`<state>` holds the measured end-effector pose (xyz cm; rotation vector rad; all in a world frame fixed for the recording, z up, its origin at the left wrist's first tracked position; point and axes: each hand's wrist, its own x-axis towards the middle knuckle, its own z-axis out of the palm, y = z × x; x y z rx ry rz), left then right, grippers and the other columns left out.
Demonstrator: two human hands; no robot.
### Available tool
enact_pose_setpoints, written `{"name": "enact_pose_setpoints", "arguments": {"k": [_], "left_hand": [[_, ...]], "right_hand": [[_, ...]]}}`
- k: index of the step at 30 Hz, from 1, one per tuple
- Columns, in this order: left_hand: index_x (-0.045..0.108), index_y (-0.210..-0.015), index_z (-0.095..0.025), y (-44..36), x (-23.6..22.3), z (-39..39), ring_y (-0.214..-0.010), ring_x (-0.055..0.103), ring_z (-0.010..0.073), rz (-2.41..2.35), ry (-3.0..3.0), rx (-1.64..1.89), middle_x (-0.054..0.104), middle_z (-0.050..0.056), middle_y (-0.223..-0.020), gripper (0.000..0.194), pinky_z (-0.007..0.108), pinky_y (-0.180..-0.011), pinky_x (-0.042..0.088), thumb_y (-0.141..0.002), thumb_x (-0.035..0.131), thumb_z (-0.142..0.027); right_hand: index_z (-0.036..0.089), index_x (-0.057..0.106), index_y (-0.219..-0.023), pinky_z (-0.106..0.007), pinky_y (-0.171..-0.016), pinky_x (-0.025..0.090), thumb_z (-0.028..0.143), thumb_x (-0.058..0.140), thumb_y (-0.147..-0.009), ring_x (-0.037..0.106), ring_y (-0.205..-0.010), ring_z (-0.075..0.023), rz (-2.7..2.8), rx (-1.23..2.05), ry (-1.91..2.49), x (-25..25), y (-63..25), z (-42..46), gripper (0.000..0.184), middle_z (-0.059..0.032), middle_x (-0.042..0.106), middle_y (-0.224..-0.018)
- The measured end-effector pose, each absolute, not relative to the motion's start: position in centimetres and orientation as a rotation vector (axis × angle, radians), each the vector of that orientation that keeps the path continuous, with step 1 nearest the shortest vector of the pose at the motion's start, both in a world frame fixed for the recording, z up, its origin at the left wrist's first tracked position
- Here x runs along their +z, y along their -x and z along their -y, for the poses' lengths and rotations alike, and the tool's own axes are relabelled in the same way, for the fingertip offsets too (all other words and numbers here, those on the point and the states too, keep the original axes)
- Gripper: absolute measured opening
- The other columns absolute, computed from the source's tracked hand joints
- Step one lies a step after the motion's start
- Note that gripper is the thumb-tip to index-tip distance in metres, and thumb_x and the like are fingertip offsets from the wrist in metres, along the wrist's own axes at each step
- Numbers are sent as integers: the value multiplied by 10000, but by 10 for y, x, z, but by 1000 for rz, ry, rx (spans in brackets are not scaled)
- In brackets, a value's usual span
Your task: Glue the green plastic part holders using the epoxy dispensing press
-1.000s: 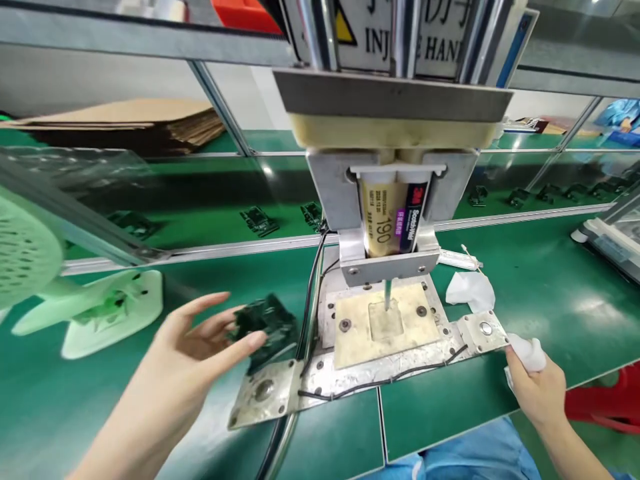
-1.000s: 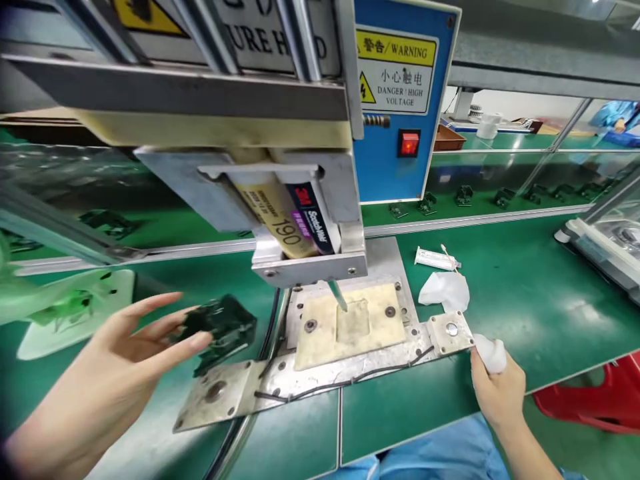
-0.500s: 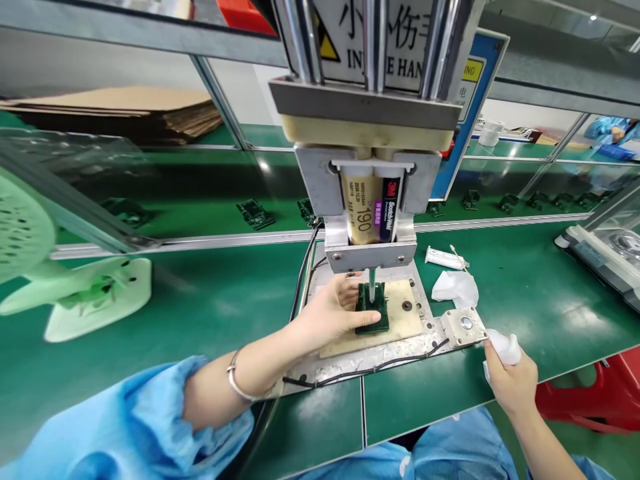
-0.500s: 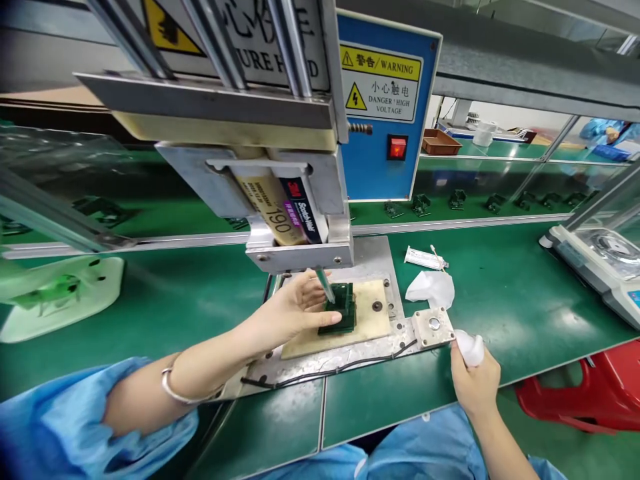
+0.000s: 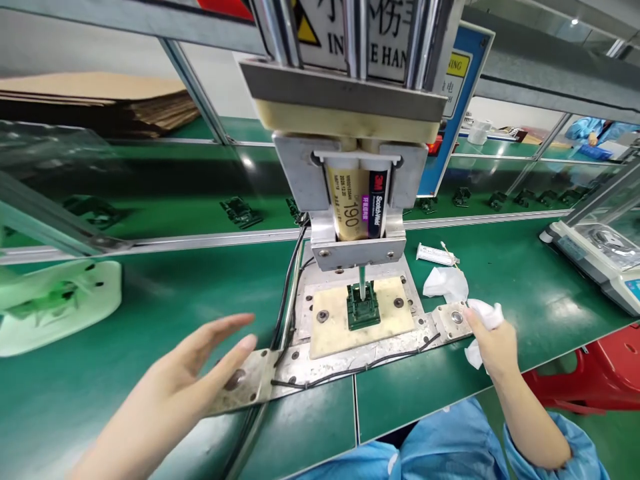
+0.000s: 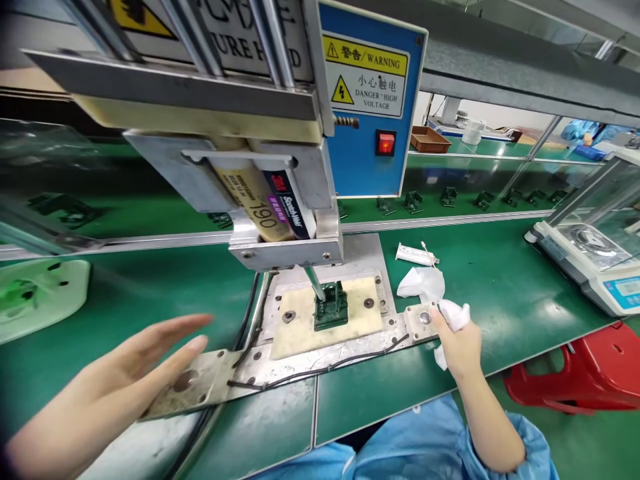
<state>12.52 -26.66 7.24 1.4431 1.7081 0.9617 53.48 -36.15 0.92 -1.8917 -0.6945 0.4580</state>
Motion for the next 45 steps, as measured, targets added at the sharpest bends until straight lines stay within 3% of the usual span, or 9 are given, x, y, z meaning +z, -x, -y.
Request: {"name": "enact_pose_setpoints", "arguments": {"k": [3, 9, 14, 21, 30, 35, 40, 45], "left_hand": [[789, -949, -276, -112, 52, 277, -973, 680, 312, -1729, -1182, 831, 767, 75, -1070, 827, 285, -658, 573, -351, 814, -847], [763, -921, -306, -124, 21, 292, -686, 618, 218, -1613, -879, 1117, 756, 33, -855, 687, 223, -532, 499, -395, 888, -730], [773, -862, -312, -121, 14, 289, -689, 607, 214, -1615, -874, 1154, 757, 38, -870, 646, 212, -531, 491, -410, 859, -765], [761, -909, -293, -119, 13, 290, -766, 611, 216, -1638, -935, 1127, 753, 34, -927, 686, 199, -573, 489, -441, 839, -789], [733, -959, -230, -124, 20, 293, -729, 591, 182, -1613, -873, 1145, 739, 43, -917, 781, 167, -559, 468, -407, 878, -762], [745, -916, -234, -125, 19, 292, -695, 592, 177, -1587, -873, 1185, 735, 37, -895, 731, 174, -545, 480, -417, 891, -748], [753, -935, -275, -126, 21, 295, -696, 599, 188, -1569, -880, 1173, 735, 24, -880, 627, 188, -540, 496, -507, 886, -713], [743, -951, -258, -126, 21, 298, -739, 595, 157, -1548, -855, 1206, 726, 19, -917, 630, 140, -593, 499, -514, 914, -678]], "right_hand": [[131, 792, -973, -457, -925, 534, 665, 779, -618, 715, -970, -350, 770, 676, 1808, 9, -534, 346, 641, -128, 784, -961], [138, 790, -989, -443, -1025, 492, 663, 778, -637, 699, -1045, -343, 762, 617, 1790, -14, -537, 344, 633, -113, 786, -979], [133, 797, -1007, -465, -1085, 446, 706, 757, -613, 633, -1194, -385, 746, 538, 1822, -26, -541, 345, 697, -131, 780, -1028], [119, 796, -1003, -431, -1003, 500, 676, 778, -630, 685, -1089, -360, 738, 480, 1804, -28, -541, 345, 670, -135, 783, -989], [132, 792, -1005, -478, -1103, 413, 693, 770, -620, 684, -1054, -347, 718, 534, 1790, -22, -537, 345, 681, -126, 784, -964], [134, 790, -973, -469, -1024, 486, 692, 777, -607, 703, -987, -340, 700, 527, 1801, -21, -536, 346, 667, -128, 782, -931], [147, 789, -941, -494, -1057, 460, 671, 783, -608, 697, -1030, -357, 716, 490, 1814, -15, -535, 346, 621, -125, 782, -933], [137, 784, -930, -426, -869, 557, 657, 795, -632, 720, -884, -315, 752, 433, 1806, -10, -534, 347, 600, -124, 780, -886]]}}
